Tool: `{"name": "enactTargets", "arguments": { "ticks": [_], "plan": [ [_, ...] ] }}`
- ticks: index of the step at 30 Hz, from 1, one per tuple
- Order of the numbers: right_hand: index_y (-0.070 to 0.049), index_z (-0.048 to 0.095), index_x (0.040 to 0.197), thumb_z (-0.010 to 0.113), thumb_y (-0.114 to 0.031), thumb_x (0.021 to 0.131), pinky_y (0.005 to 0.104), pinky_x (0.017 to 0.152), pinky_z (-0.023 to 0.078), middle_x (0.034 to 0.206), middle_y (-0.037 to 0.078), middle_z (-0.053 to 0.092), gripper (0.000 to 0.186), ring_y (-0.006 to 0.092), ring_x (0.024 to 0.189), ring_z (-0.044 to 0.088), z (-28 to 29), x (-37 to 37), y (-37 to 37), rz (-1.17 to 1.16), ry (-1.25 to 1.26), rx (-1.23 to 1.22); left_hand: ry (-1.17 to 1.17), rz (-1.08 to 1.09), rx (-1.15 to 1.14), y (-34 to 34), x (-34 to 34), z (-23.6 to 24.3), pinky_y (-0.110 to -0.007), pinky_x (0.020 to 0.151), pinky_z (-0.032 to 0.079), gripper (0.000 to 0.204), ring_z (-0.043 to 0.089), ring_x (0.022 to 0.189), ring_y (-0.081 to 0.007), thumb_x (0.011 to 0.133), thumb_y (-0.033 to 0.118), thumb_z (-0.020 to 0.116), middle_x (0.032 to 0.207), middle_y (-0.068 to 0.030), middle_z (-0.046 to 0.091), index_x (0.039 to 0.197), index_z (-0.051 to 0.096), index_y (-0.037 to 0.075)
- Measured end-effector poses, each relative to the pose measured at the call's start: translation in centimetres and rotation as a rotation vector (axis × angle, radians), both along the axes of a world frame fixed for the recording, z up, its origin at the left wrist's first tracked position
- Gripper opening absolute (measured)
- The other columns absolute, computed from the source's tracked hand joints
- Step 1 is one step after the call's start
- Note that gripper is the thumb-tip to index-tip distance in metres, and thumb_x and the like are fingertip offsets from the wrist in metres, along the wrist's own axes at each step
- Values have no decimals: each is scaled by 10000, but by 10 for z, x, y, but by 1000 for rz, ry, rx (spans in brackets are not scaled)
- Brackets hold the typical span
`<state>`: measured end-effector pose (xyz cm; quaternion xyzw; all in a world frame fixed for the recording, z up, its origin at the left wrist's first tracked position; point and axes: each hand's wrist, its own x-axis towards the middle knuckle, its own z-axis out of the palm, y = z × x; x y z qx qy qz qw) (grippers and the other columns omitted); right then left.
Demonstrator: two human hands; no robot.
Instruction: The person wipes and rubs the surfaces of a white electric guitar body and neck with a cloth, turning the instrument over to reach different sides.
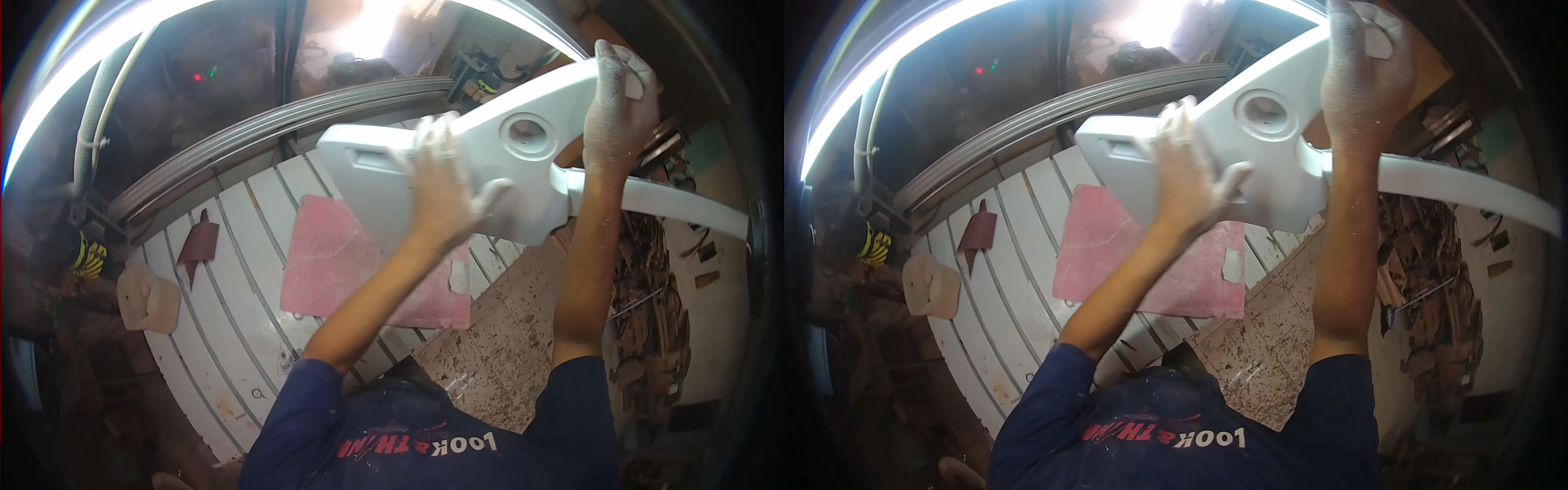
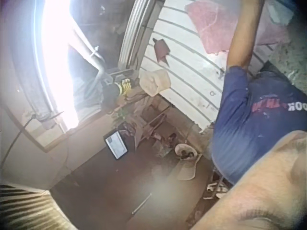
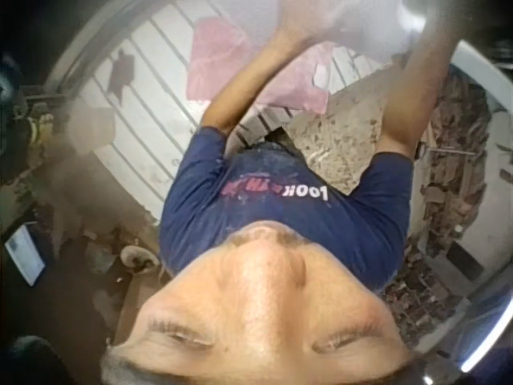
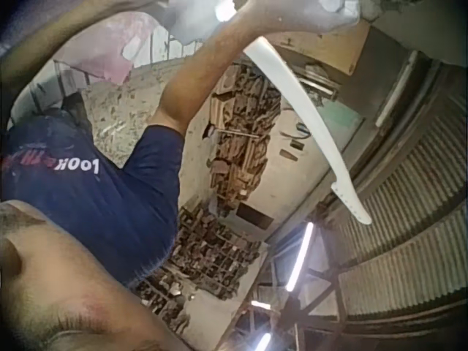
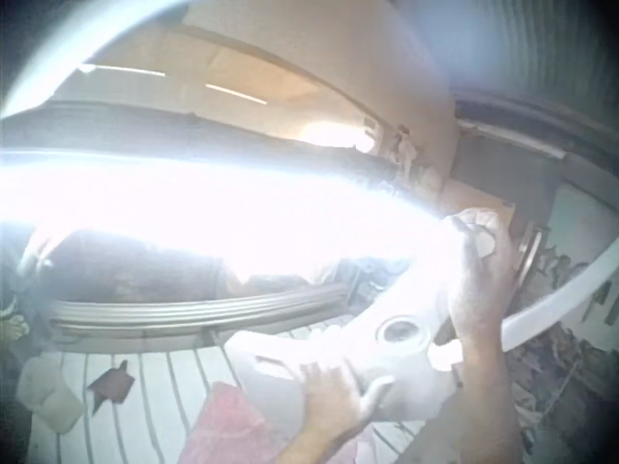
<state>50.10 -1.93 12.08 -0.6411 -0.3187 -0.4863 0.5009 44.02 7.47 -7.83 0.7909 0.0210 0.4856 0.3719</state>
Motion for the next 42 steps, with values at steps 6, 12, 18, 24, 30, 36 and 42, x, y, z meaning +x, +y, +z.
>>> {"name": "enactTargets", "arguments": {
  "ticks": [6, 12, 18, 24, 30, 36, 42],
  "plan": [
    [15, 687, 1001, 731, -140, 901, 272, 792, 524, 948, 60, 694, 190, 130, 871, 646, 2, -7, 8, -66, 23, -44, -346, -22, 86, -42, 27, 76, -707, 1144, 83, 889, 160, 1491, -488, 966, 617, 461, 1578, -326, 201, 1554, 247, -14],
    [-9, 701, 994, 768, -211, 868, 273, 785, 538, 929, 58, 707, 247, 125, 845, 668, 4, 5, -18, -19, 38, 3, -245, 195, 212, -50, 52, -4, -670, 1183, 61, 923, 95, 1532, -444, 960, 742, 281, 1658, -223, 138, 1600, 200, 82],
    [-18, 704, 990, 761, -190, 864, 268, 782, 529, 929, 53, 699, 221, 130, 840, 658, -1, 26, -46, -26, 99, 67, -190, 213, -127, 12, 70, -97, -603, 1212, 38, 865, 85, 1527, -462, 1016, 636, 255, 1642, -295, 104, 1587, 145, -4],
    [-23, 696, 960, 779, -214, 850, 297, 793, 529, 932, 56, 695, 235, 146, 841, 656, 3, 36, -71, -157, 129, 101, 54, 68, -686, 13, 83, -236, -532, 1237, 12, 745, 32, 1535, -442, 1068, 418, 306, 1646, -297, 59, 1561, 86, -95],
    [27, 666, 1026, 745, -165, 855, 270, 800, 513, 938, 66, 683, 270, 143, 849, 639, -7, 51, -82, -182, 135, 119, 121, 191, -536, -59, 72, -220, -497, 1244, -14, 737, -24, 1539, -427, 1060, 351, 336, 1644, -305, -22, 1556, 38, -106],
    [14, 661, 1036, 761, -200, 856, 266, 778, 511, 947, 62, 675, 297, 133, 850, 633, -9, 47, -82, -146, 158, 156, -34, -216, -205, -181, 26, -105, -664, 1181, -76, 830, -58, 1542, -406, 1024, 511, 410, 1658, -264, -48, 1593, 91, -2],
    [11, 670, 1027, 741, -181, 867, 265, 783, 504, 952, 60, 673, 260, 130, 855, 630, -9, 47, -81, -49, 159, 177, -58, -188, 309, -182, 29, -148, -641, 1206, 49, 840, 44, 1547, -398, 927, 545, 596, 1666, -201, 103, 1574, 285, 108]
  ]
}}
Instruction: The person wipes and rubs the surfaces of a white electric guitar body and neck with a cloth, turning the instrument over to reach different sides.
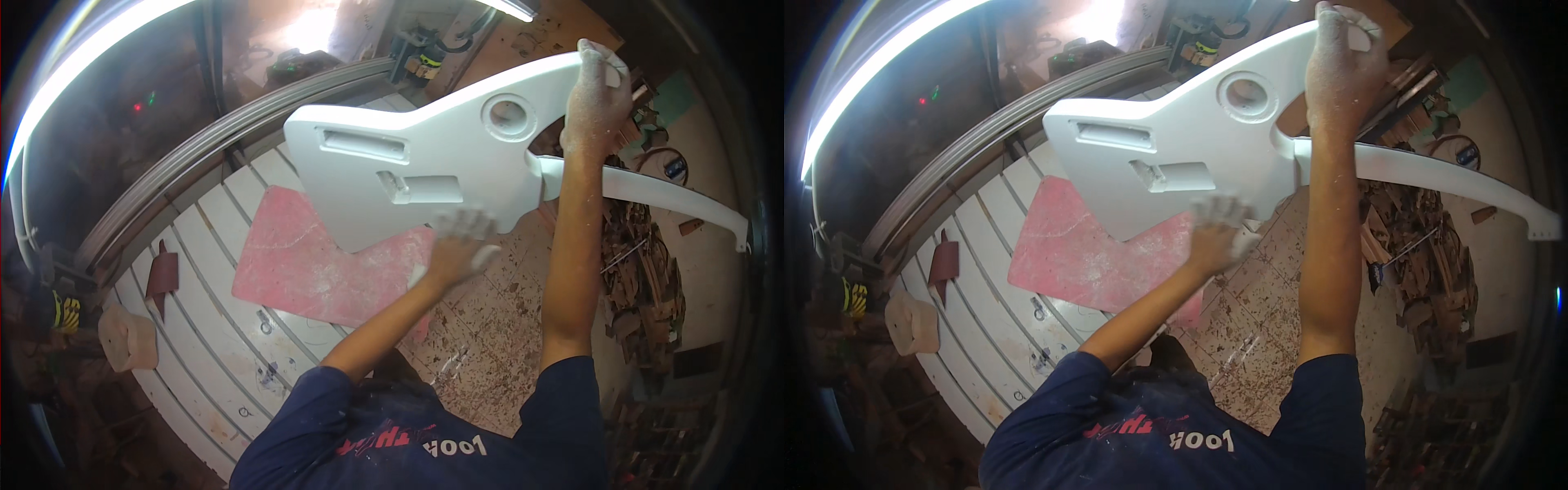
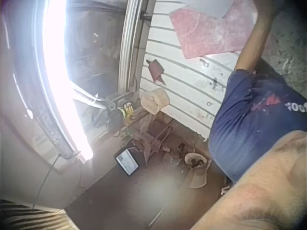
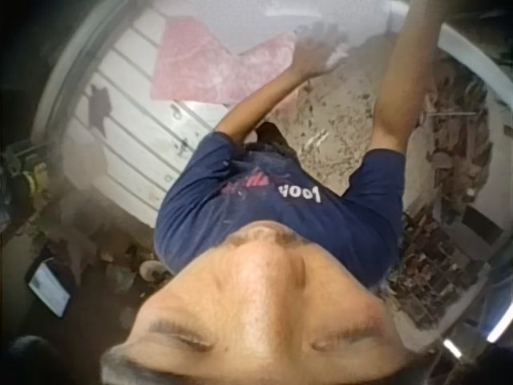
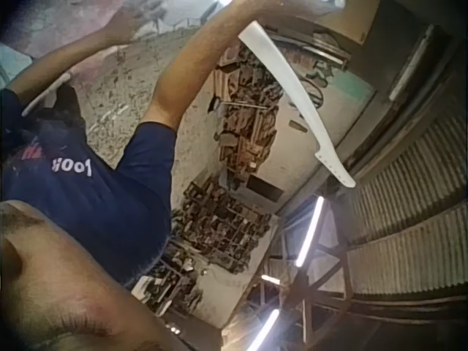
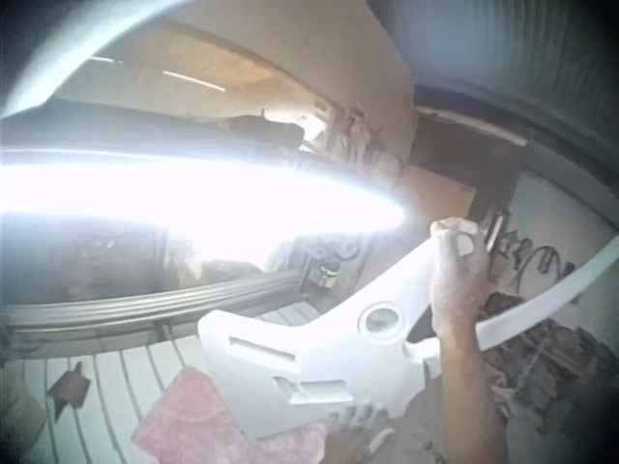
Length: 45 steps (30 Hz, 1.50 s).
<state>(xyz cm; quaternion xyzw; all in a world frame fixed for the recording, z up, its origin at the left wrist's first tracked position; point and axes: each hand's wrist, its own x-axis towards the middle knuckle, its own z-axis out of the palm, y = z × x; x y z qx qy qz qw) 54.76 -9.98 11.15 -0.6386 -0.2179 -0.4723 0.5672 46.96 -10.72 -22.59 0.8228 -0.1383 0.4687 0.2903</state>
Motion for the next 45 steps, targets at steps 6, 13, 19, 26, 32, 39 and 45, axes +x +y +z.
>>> {"name": "enactTargets", "arguments": {
  "ticks": [6, 13, 19, 26, 32, 39, 45],
  "plan": [
    [7, 673, 998, 725, -144, 867, 263, 815, 487, 936, 46, 677, 206, 128, 857, 622, -8, 18, -29, 21, -1, 14, 446, 250, -582, 120, 3, -110, -569, 1218, -37, 910, -76, 1514, -496, 1002, 417, 509, 1602, -386, -77, 1560, -5, -85],
    [12, 680, 994, 730, -159, 874, 257, 877, 488, 964, 54, 700, 214, 135, 924, 648, -8, 8, -38, 100, -15, -8, 218, 213, -567, 139, 18, -17, -606, 1204, -31, 1146, -80, 1499, -532, 933, 698, 487, 1579, -414, -118, 1548, -60, -99],
    [-8, 673, 1025, 768, -203, 862, 274, 844, 494, 966, 74, 701, 271, 140, 896, 655, -8, -17, 6, 49, -20, -1, -100, -89, -169, 145, 8, 214, -515, 1077, 405, 1095, 506, 1316, -387, 651, 463, 903, 1426, -247, 510, 1497, 370, 16],
    [43, 512, 1219, 756, -371, 862, 361, 789, 510, 865, 143, 666, 598, 260, 814, 675, -68, -54, 30, -39, 113, -312, 264, -409, -248, 179, 18, 262, -383, 767, 570, 683, 738, 864, -273, 572, 326, 962, 924, -163, 730, 1065, 641, -21],
    [10, 560, 1237, 590, -694, 865, 542, 991, 412, 803, 113, 626, 796, 306, 850, 667, -84, -59, -34, -443, -223, -1179, 191, -466, -242, 189, 8, 259, -351, 747, 574, 664, 734, 824, -215, 563, 341, 974, 918, -123, 734, 1020, 658, -23],
    [-128, 678, 1100, 707, -351, 828, 517, 964, 388, 1176, 69, 624, 354, 311, 1227, 516, 4, -74, -127, -989, -564, -1198, 225, -515, -263, 208, 0, 257, -355, 802, 563, 760, 711, 862, -191, 568, 453, 964, 955, -86, 736, 1098, 681, -13],
    [-1, 371, 1461, 630, -177, 974, 494, 1043, 384, 1307, 227, 505, 579, 345, 1252, 481, 29, -63, -207, -938, -416, -324, 200, -492, -274, 220, 3, 252, -365, 799, 556, 777, 705, 869, -213, 581, 494, 945, 959, -97, 739, 1106, 679, -14]
  ]
}}
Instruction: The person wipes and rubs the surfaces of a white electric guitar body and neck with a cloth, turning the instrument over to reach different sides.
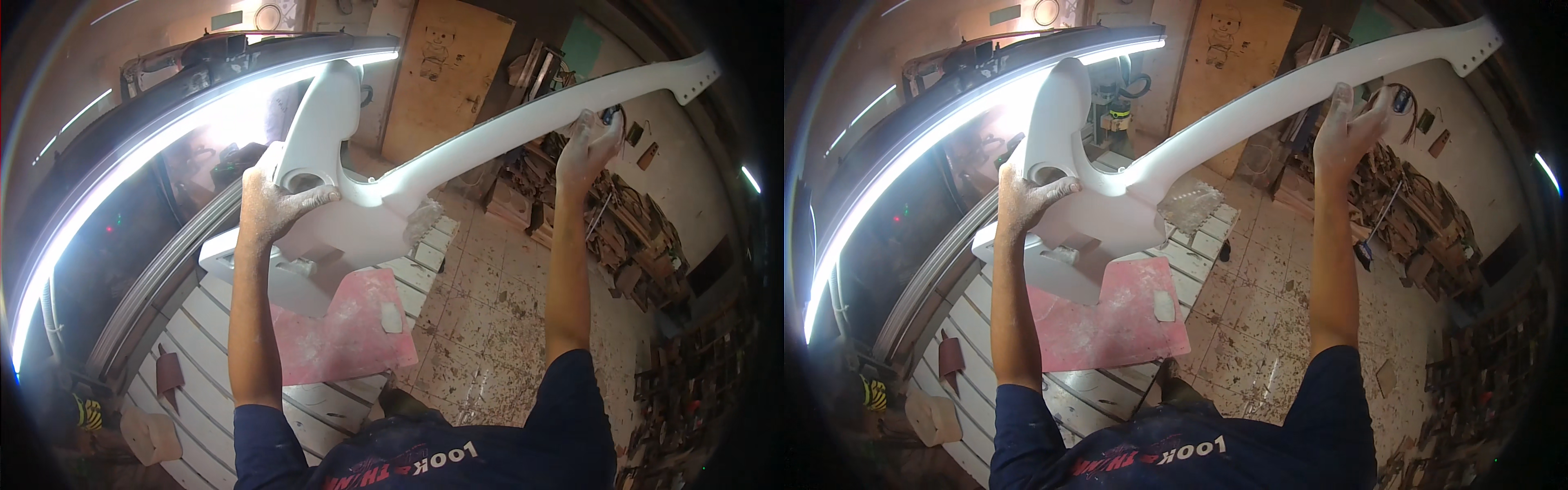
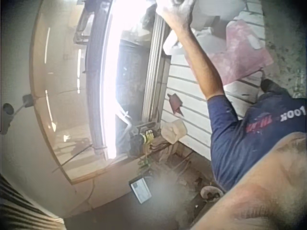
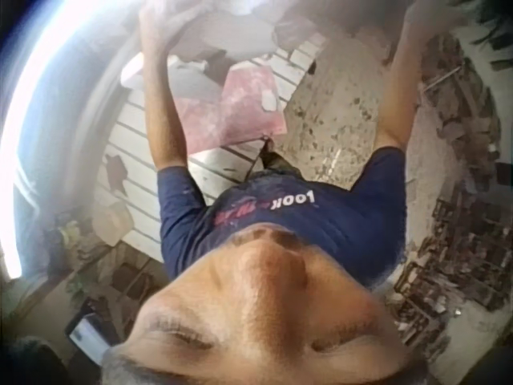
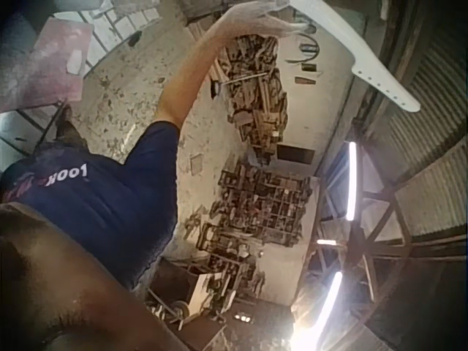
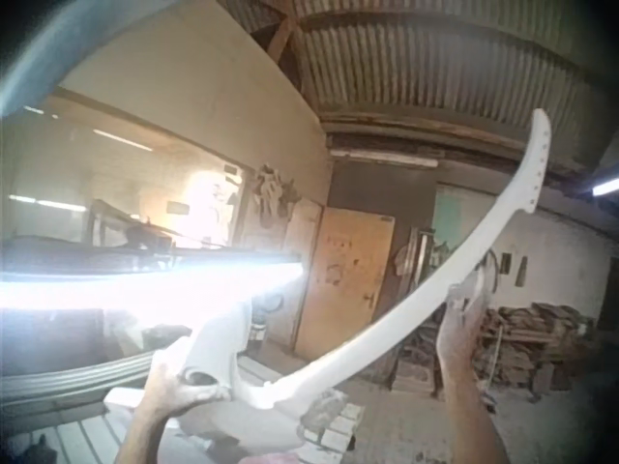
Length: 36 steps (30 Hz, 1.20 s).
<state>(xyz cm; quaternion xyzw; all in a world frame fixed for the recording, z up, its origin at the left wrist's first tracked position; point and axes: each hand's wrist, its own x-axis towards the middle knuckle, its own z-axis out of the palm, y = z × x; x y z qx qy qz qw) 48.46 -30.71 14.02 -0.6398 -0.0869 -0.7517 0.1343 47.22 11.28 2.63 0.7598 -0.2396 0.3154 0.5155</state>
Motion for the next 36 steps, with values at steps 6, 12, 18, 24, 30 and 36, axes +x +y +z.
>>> {"name": "enactTargets", "arguments": {
  "ticks": [6, 12, 18, 24, 30, 36],
  "plan": [
    [46, 294, 1466, 623, -124, 981, 393, 1058, 415, 1381, 178, 428, 610, 249, 1227, 502, -57, -26, 99, 715, 350, 209, -6, 4, -35, 12, -3, -5, -354, 767, 556, 740, 703, 837, -208, 600, 495, 934, 931, -105, 733, 1073, 681, -15],
    [16, 337, 1422, 722, -5, 891, 331, 953, 500, 1233, 125, 543, 656, 177, 1105, 570, -140, -33, 166, 1133, 590, 197, -11, -24, -111, 2, -14, -10, -337, 729, 572, 662, 723, 795, -200, 598, 422, 959, 880, -115, 739, 1006, 681, -20],
    [15, 536, 1203, 748, -31, 886, 294, 775, 561, 1053, 68, 634, 384, 133, 904, 632, -106, -31, 137, 1061, 562, 461, -56, 53, -52, 2, -25, -11, -343, 731, 577, 648, 733, 798, -206, 626, 378, 954, 890, -121, 746, 1039, 658, -22],
    [4, 565, 1131, 752, -31, 886, 221, 663, 548, 992, 54, 649, 310, 99, 839, 637, -133, -39, 170, 917, 612, 242, -41, 46, -120, 12, -27, -17, -349, 728, 575, 613, 734, 797, -230, 670, 403, 919, 891, -133, 743, 1029, 677, -31],
    [-10, 575, 1153, 733, -99, 911, 259, 659, 522, 958, 36, 674, 302, 94, 806, 643, -179, -16, 142, 1202, 781, 401, -87, 81, -118, 12, -34, -14, -351, 728, 579, 563, 736, 789, -231, 680, 397, 910, 887, -141, 745, 992, 707, -24],
    [14, 673, 1085, 742, -297, 848, 442, 911, 511, 1037, 207, 716, 397, 378, 995, 682, -392, -1, 109, 348, 1593, 265, -101, 115, -126, 10, -49, -15, -335, 711, 592, 585, 747, 770, -221, 645, 360, 945, 875, -129, 755, 999, 689, -29]
  ]
}}
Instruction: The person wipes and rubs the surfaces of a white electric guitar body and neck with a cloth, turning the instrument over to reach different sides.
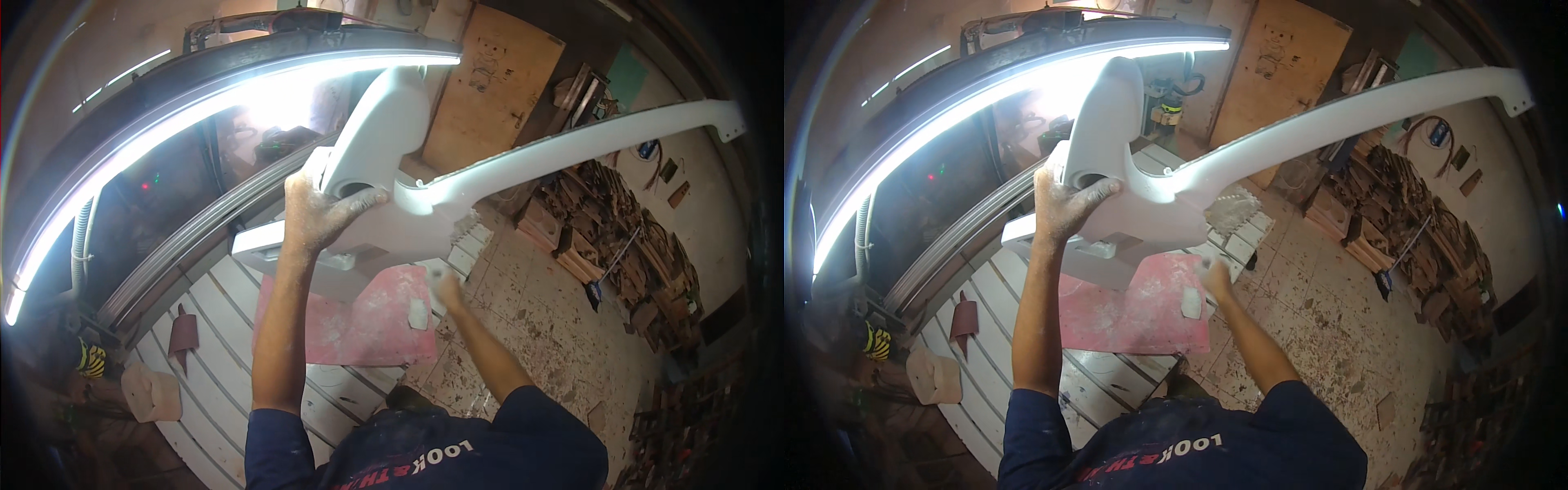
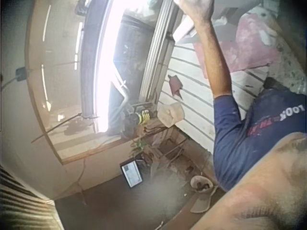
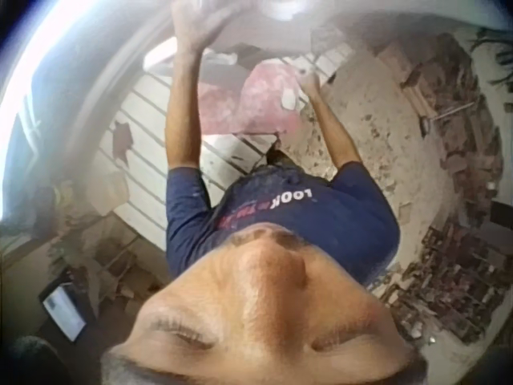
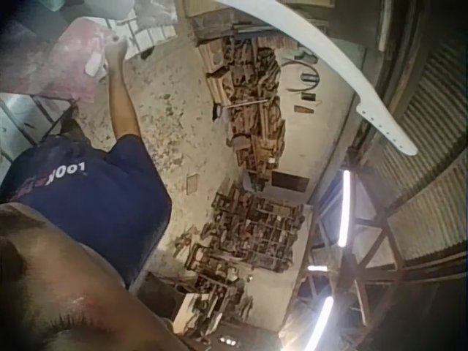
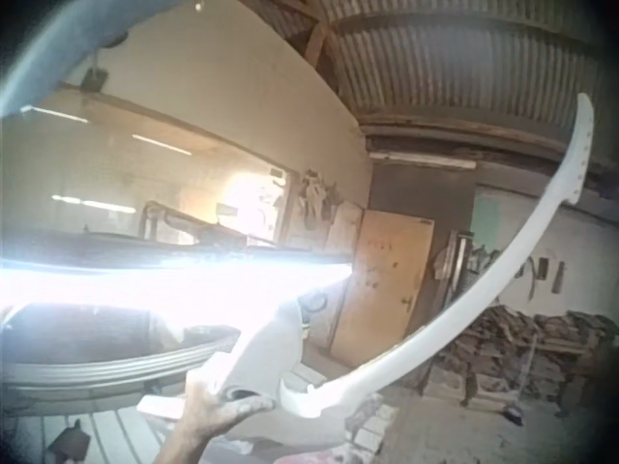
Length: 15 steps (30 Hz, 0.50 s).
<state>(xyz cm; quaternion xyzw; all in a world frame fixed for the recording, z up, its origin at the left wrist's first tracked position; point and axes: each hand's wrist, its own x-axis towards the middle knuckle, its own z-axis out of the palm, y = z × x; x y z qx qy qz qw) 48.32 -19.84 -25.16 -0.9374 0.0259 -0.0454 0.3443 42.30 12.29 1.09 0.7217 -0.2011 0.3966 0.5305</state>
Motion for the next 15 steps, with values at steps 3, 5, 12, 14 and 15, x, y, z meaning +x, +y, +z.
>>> {"name": "enactTargets", "arguments": {
  "ticks": [3, 5, 12, 14, 15],
  "plan": [
    [-32, 619, 1275, 747, -458, 819, 456, 962, 506, 1159, 244, 656, 636, 386, 1120, 613, -121, -19, -20, -19, 179, -335, 23, -48, -24, -6, -2, 1, -330, 716, 597, 615, 750, 785, -211, 642, 363, 951, 879, -130, 755, 1026, 674, -30],
    [-35, 611, 1284, 723, -451, 841, 470, 963, 504, 1199, 247, 624, 618, 388, 1132, 597, -137, -41, 3, 16, 143, -430, 26, -20, 0, 2, -4, 0, -330, 720, 599, 625, 750, 789, -209, 642, 366, 950, 878, -131, 755, 1036, 670, -29],
    [-30, 618, 1191, 670, -338, 878, 499, 918, 510, 1240, 269, 525, 442, 436, 1035, 606, -155, -30, -9, -39, 167, -266, 35, -27, -26, -18, 3, 2, -339, 720, 600, 631, 753, 797, -208, 638, 368, 951, 883, -138, 754, 1042, 662, -22],
    [-26, 622, 1125, 674, -313, 867, 497, 905, 513, 1178, 264, 554, 390, 439, 1021, 608, -144, -37, 11, -81, 110, -203, 45, 20, -11, -16, 2, 1, -339, 721, 599, 624, 753, 797, -212, 641, 366, 949, 877, -139, 753, 1038, 657, -18],
    [-21, 627, 1058, 677, -289, 856, 495, 892, 515, 1116, 258, 584, 340, 442, 1008, 611, -135, -40, 20, -131, 53, -143, 53, 60, -1, -16, 1, 1, -338, 721, 597, 618, 754, 796, -216, 644, 364, 947, 871, -140, 751, 1033, 652, -15]
  ]
}}
